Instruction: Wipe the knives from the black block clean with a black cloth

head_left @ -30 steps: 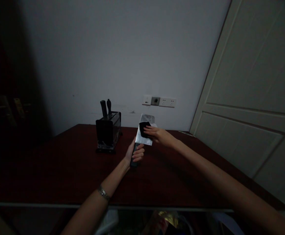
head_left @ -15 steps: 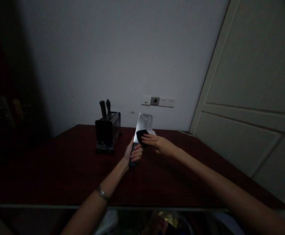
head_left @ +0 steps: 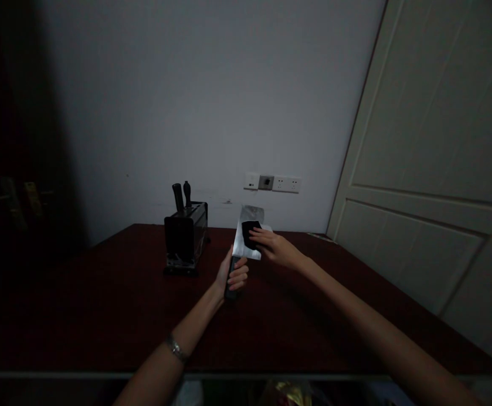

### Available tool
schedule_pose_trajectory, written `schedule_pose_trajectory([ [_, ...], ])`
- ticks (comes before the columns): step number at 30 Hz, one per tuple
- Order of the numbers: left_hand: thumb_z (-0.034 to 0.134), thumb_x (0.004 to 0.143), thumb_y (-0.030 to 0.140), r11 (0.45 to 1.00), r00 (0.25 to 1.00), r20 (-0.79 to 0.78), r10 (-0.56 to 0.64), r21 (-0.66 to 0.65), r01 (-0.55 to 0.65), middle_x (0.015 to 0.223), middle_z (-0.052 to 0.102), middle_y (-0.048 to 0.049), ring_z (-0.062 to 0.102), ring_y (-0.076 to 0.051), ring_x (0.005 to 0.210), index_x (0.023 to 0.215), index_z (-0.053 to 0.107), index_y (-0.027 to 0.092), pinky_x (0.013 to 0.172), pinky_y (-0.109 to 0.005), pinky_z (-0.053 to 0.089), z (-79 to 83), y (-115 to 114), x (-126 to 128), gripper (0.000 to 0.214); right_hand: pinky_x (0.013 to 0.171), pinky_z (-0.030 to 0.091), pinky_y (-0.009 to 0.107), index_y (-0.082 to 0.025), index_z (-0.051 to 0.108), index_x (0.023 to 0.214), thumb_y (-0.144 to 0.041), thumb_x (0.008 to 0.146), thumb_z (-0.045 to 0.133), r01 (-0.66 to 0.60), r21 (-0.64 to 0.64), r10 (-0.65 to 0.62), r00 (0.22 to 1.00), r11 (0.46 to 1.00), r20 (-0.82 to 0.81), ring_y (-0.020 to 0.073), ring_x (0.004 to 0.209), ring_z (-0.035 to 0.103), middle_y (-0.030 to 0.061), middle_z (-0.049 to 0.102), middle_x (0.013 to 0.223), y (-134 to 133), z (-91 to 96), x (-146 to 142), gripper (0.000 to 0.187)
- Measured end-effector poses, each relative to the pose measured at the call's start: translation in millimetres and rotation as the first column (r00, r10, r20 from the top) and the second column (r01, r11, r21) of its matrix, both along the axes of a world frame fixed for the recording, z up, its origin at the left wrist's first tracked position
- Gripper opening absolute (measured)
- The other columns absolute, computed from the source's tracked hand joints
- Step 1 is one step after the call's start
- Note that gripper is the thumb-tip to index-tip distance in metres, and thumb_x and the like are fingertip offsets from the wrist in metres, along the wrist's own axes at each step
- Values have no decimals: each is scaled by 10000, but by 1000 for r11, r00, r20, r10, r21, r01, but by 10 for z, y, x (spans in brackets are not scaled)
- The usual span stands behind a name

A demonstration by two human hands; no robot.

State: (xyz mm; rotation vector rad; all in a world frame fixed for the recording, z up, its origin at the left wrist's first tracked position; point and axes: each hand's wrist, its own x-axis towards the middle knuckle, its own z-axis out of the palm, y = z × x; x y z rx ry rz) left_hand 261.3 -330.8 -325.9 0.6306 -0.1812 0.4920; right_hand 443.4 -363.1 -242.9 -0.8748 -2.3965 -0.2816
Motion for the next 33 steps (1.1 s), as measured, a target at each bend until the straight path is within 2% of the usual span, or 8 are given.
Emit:
schedule_pose_trajectory([
  [3,197,872,581,1000,1000,-2,21,2,-21,358,216,78,96,-29,228,522,324,176,208,-129,92,-23,25,4,551,1003,361,475,-181,577,1129,-172,782,537,-15,-6,15,998,1000,-58,228,1236,397,106,511,1278,-2,21,-123,349],
  [7,145,868,589,998,998,-5,60,-25,-60,337,212,73,87,-30,225,490,329,175,197,-135,93,-63,74,15,591,984,385,456,-174,636,1011,-299,761,602,-92,-16,90,987,996,-130,229,1174,473,114,575,1202,-35,-73,-321,281],
  [12,183,871,578,998,998,10,64,-13,-64,349,242,70,102,-31,225,510,365,167,197,-137,136,-99,87,33,576,980,403,405,-192,646,1006,-213,830,511,-93,3,93,986,996,-139,195,1163,486,90,612,1155,43,-168,-412,223],
  [21,214,860,588,989,999,8,38,144,-38,365,279,66,144,-43,239,540,360,173,215,-148,239,-11,63,-9,544,972,423,404,-198,626,1066,-175,834,507,-76,114,88,990,991,-107,202,1158,493,89,618,1145,203,-74,-410,261],
  [33,298,827,615,982,998,-47,45,186,-36,338,284,68,160,-46,231,520,353,171,212,-150,250,7,78,-5,543,965,428,402,-201,644,1037,-179,833,512,4,143,27,976,990,-215,199,1143,507,89,625,1132,343,-45,-468,244],
])
